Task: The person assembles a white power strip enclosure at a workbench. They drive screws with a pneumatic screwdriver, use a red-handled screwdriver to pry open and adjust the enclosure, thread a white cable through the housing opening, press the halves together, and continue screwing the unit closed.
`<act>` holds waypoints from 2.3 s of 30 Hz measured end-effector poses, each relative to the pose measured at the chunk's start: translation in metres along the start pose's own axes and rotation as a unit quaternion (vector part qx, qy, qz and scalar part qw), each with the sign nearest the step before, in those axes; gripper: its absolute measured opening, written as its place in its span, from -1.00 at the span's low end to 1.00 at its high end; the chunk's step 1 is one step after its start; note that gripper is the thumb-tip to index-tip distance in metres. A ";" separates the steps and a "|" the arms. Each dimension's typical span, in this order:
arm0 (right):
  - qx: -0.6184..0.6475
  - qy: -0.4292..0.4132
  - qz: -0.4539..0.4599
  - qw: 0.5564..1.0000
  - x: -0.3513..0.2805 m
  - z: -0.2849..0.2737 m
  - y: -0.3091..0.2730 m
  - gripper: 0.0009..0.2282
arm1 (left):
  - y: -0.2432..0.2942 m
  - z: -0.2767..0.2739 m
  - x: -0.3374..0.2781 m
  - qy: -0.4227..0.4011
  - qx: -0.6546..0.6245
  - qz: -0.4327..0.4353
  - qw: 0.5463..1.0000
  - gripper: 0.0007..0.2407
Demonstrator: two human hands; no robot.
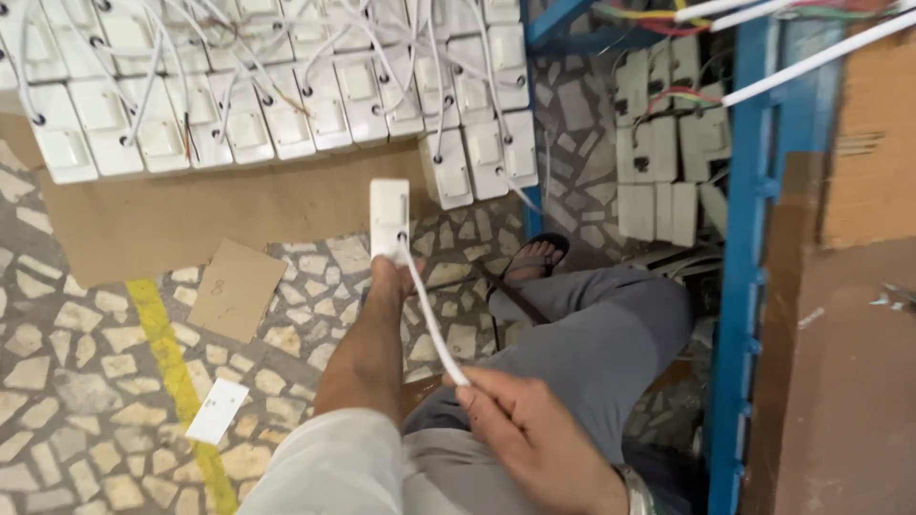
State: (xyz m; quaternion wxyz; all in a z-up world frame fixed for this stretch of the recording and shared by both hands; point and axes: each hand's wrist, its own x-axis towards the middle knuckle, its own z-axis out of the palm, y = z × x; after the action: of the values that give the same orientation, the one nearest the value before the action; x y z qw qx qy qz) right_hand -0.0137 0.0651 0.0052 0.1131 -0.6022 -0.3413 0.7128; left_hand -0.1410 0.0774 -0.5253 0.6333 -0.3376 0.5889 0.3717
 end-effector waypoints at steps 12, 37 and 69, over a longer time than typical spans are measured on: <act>-0.239 0.051 0.034 0.969 0.067 -0.023 -0.069 -0.76 | 0.013 0.056 0.078 -0.099 0.058 -0.019 0.993 -0.37; -0.105 0.147 0.217 0.959 0.074 -0.105 0.008 -0.65 | -0.031 0.128 0.049 -0.039 0.112 -0.059 0.991 -0.63; -0.010 0.091 0.279 0.956 0.023 -0.122 0.077 -0.60 | 0.021 0.120 0.072 -0.083 0.316 0.114 0.938 -0.56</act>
State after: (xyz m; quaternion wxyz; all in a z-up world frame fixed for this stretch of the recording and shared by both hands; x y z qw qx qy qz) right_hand 0.1141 0.0639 -0.0657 -0.0659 -0.7367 -0.1556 0.6548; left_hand -0.0982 0.1966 -0.5872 0.7074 -0.0190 0.6558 0.2629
